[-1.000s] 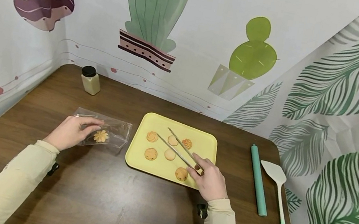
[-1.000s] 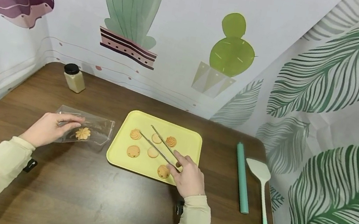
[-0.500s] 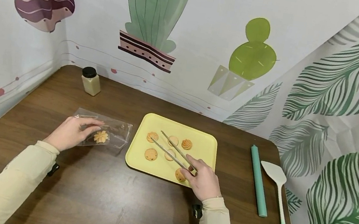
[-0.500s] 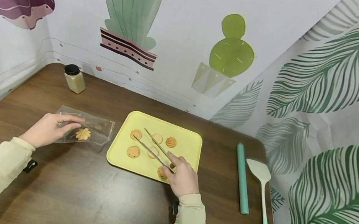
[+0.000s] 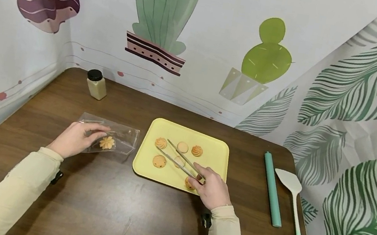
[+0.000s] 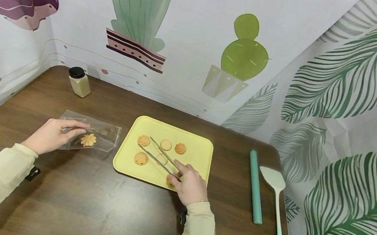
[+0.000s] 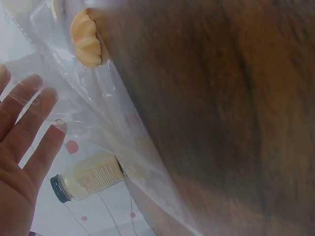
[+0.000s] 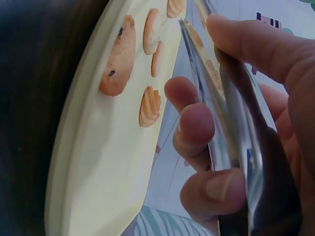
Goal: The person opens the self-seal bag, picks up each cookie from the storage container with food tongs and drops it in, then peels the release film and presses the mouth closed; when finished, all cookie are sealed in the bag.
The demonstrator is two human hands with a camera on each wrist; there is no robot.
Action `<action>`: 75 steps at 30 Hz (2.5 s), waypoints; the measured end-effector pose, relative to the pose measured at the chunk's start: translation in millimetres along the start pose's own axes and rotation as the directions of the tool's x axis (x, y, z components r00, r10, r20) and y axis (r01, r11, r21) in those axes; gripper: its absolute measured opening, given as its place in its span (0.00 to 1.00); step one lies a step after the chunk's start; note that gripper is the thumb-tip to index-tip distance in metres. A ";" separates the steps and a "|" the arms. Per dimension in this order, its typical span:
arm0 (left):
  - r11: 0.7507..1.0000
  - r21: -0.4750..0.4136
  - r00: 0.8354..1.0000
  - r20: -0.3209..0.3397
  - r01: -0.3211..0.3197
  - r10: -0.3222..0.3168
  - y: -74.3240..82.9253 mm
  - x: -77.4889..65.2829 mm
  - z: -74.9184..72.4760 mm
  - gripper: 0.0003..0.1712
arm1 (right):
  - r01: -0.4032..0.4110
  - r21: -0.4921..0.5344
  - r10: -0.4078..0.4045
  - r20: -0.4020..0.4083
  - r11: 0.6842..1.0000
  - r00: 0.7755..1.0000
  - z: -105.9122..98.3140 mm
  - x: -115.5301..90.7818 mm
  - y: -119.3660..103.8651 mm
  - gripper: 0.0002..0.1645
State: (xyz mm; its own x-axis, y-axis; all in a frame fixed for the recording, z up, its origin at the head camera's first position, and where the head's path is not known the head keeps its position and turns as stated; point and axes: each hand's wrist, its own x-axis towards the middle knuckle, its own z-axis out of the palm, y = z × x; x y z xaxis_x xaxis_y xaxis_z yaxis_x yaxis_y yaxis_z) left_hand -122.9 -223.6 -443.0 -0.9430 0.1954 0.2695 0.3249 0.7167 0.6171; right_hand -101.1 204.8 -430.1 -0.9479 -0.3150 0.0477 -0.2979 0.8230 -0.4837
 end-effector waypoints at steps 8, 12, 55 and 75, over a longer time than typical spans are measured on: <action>1.000 0.012 1.000 -0.015 -0.026 0.027 -1.3 0.2 0.3 0.11 | -0.006 -0.010 0.006 0.022 1.000 1.000 0.5 0.6 -0.1 0.32; 0.999 0.017 1.000 -0.014 -0.027 0.027 -1.4 0.0 1.0 0.11 | -0.007 -0.012 0.008 0.026 1.000 1.000 -0.1 1.0 0.2 0.32; 1.000 -0.013 1.000 0.005 0.005 -0.005 0.3 -2.5 -3.3 0.12 | 0.021 -0.054 -0.022 -0.023 0.998 0.999 4.7 6.0 -0.5 0.31; 1.000 0.002 1.000 -0.009 -0.017 0.017 0.6 -1.4 -2.3 0.11 | 0.062 -0.099 -0.066 -0.034 0.993 0.997 5.7 7.1 -0.2 0.27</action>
State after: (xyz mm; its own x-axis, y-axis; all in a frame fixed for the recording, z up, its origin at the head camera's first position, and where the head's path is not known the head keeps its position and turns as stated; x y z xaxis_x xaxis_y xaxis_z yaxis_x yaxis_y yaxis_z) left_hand -121.2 -225.0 -441.3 -0.9367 0.2015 0.2862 0.3404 0.7149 0.6108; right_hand -107.1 199.6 -434.6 -0.9295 -0.3523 0.1091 -0.3659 0.8446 -0.3907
